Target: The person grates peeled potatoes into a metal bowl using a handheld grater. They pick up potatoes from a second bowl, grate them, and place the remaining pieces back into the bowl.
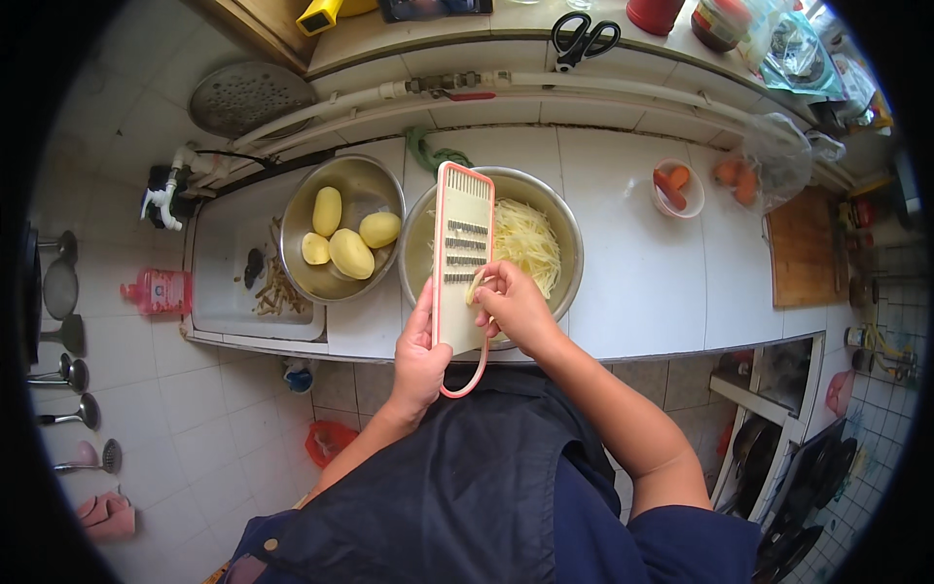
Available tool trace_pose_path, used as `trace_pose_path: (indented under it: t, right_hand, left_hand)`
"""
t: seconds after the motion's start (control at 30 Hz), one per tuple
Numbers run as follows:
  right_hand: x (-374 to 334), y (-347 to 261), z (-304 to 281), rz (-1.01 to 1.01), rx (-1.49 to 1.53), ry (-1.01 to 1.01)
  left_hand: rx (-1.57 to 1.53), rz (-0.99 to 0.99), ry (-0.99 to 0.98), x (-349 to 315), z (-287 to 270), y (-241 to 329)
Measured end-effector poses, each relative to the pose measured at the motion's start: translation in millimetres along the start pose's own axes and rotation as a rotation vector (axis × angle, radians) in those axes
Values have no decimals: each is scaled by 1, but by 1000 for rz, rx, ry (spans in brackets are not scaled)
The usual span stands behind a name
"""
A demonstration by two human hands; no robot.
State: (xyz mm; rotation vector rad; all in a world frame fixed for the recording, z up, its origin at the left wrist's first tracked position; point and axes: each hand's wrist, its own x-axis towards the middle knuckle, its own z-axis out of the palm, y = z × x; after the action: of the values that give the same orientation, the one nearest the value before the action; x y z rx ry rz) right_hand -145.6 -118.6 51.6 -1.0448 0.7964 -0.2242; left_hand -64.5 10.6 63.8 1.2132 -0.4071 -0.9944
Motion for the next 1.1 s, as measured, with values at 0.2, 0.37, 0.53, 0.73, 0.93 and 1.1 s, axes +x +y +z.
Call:
trace_pose_path:
  t: [0.2,0.37,0.53,0.73,0.93,1.1]
  right_hand:
    - [-6,5,5,8,-47,-61]
    - [-19,2,22,-94,-141,-39]
    - [-18,15,22,-256,-464,51]
    - [-19,16,24,-337,-597,178]
    - [-22,21,24,-237,-334,33]
    - [-27,9,26,-17,-148,-45]
  left_hand:
    - [-12,-8,-15,-1,1,3]
    - [-31,19,13,-1,-1,-1]
    - [-45,28,11,-1,-2,0]
    - [-151,3,31,0,-2,-5]
    - [-219,-9,45,1,-3,2]
    - [-218,8,41,1,-4,-2]
